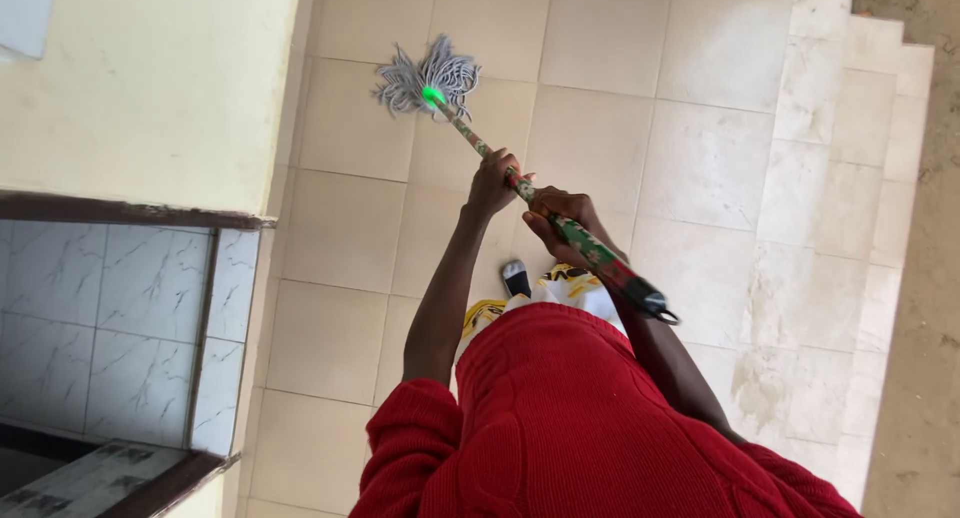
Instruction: The person cleans a tiled floor by pushing a mop back and forth, then dips the mop head into a bucket of water and wrings it out by hand before continuing to mop the floor.
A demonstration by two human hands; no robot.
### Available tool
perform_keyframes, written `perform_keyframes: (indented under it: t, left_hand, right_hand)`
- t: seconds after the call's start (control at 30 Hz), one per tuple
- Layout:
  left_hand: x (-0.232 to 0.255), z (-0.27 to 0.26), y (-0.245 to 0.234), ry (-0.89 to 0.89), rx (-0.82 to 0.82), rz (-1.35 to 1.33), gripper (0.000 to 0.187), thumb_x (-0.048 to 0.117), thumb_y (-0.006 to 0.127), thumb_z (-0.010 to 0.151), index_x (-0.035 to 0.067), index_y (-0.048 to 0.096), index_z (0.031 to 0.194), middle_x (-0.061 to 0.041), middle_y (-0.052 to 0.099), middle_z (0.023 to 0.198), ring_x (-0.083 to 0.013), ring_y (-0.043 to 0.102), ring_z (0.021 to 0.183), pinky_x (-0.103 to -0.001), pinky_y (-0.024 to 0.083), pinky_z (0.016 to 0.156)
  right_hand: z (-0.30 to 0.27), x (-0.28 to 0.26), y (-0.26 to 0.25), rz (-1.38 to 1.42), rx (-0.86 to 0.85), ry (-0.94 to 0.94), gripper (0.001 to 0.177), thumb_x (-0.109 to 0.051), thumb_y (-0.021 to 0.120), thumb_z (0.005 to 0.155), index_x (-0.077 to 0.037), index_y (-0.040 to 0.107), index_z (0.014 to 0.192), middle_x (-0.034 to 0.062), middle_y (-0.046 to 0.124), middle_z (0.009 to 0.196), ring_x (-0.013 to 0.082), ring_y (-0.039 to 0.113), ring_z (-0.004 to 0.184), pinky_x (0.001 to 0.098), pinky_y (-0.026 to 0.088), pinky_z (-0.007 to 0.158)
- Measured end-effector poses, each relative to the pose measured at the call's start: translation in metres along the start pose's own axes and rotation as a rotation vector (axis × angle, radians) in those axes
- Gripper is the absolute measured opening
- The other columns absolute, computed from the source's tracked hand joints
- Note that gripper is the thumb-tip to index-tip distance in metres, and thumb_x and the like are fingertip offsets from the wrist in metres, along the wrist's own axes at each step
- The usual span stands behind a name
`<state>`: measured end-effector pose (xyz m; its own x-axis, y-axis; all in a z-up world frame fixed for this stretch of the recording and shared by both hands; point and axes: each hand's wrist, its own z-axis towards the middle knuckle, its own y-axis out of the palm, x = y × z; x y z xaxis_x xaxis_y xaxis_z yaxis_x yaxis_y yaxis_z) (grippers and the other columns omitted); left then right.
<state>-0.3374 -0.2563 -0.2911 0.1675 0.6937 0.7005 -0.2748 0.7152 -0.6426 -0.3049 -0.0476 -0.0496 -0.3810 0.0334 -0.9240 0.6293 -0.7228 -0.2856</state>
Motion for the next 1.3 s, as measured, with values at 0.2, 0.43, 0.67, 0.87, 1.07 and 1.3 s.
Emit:
perform_keyframes:
  t: [0.2, 0.43, 0.67, 0.87, 1.07, 1.3]
  left_hand:
    - [0.094, -0.006, 0.044, 0.0, -0.203, -0.166, 0.043, 0.036, 0.085, 0.086, 0.007, 0.054, 0.076, -0.01, 0.063, 0.093, -0.0344, 0.063, 0.092, -0.047, 0.054, 0.078]
    - [0.061, -0.003, 0.128, 0.257, -0.145, -0.247, 0.04, 0.027, 0.084, 0.088, 0.006, 0.051, 0.088, -0.007, 0.055, 0.09, -0.0293, 0.059, 0.092, -0.057, 0.038, 0.121]
    - [0.067, 0.036, 0.13, 0.28, -0.184, -0.232, 0.041, 0.027, 0.087, 0.072, 0.008, 0.051, 0.078, -0.01, 0.054, 0.082, -0.0348, 0.059, 0.087, -0.053, 0.042, 0.105]
    - [0.152, 0.079, 0.088, 0.281, -0.348, -0.103, 0.022, 0.017, 0.081, 0.077, 0.01, 0.06, 0.072, -0.012, 0.064, 0.071, -0.0355, 0.067, 0.07, -0.049, 0.053, 0.066]
    - [0.193, 0.055, 0.066, 0.292, -0.358, -0.188, 0.02, 0.016, 0.078, 0.075, 0.008, 0.06, 0.07, -0.01, 0.066, 0.065, -0.0338, 0.067, 0.062, -0.048, 0.052, 0.061]
    - [0.123, 0.064, 0.116, 0.31, -0.119, -0.297, 0.019, 0.016, 0.076, 0.085, 0.009, 0.062, 0.074, -0.012, 0.068, 0.077, -0.0343, 0.068, 0.077, -0.046, 0.052, 0.069]
  right_hand:
    - [-0.036, -0.085, -0.055, -0.213, -0.018, 0.013, 0.027, 0.0, 0.074, 0.088, 0.002, 0.051, 0.074, 0.0138, 0.053, 0.071, 0.0251, 0.052, 0.065, 0.0402, 0.044, 0.064]
    - [-0.081, 0.0, -0.035, -0.164, 0.169, -0.117, 0.025, 0.005, 0.065, 0.093, -0.004, 0.053, 0.072, 0.0082, 0.057, 0.07, 0.0217, 0.059, 0.069, 0.0483, 0.054, 0.094]
    - [-0.085, 0.052, -0.038, -0.188, 0.297, -0.041, 0.024, -0.002, 0.067, 0.095, 0.0, 0.054, 0.075, 0.013, 0.058, 0.073, 0.0263, 0.058, 0.071, 0.0396, 0.051, 0.073]
    - [-0.055, -0.042, -0.132, -0.149, 0.326, 0.247, 0.029, -0.006, 0.064, 0.1, 0.0, 0.061, 0.072, 0.0073, 0.054, 0.062, 0.0108, 0.044, 0.055, 0.0302, 0.037, 0.051]
    - [-0.068, -0.108, -0.128, 0.164, 0.347, -0.033, 0.028, -0.003, 0.069, 0.091, -0.006, 0.047, 0.074, 0.0054, 0.052, 0.07, 0.015, 0.054, 0.069, 0.0325, 0.048, 0.068]
    - [-0.065, -0.032, -0.092, 0.089, 0.48, -0.051, 0.033, -0.002, 0.065, 0.098, -0.006, 0.045, 0.072, 0.0071, 0.055, 0.072, 0.0157, 0.053, 0.068, 0.035, 0.049, 0.069]
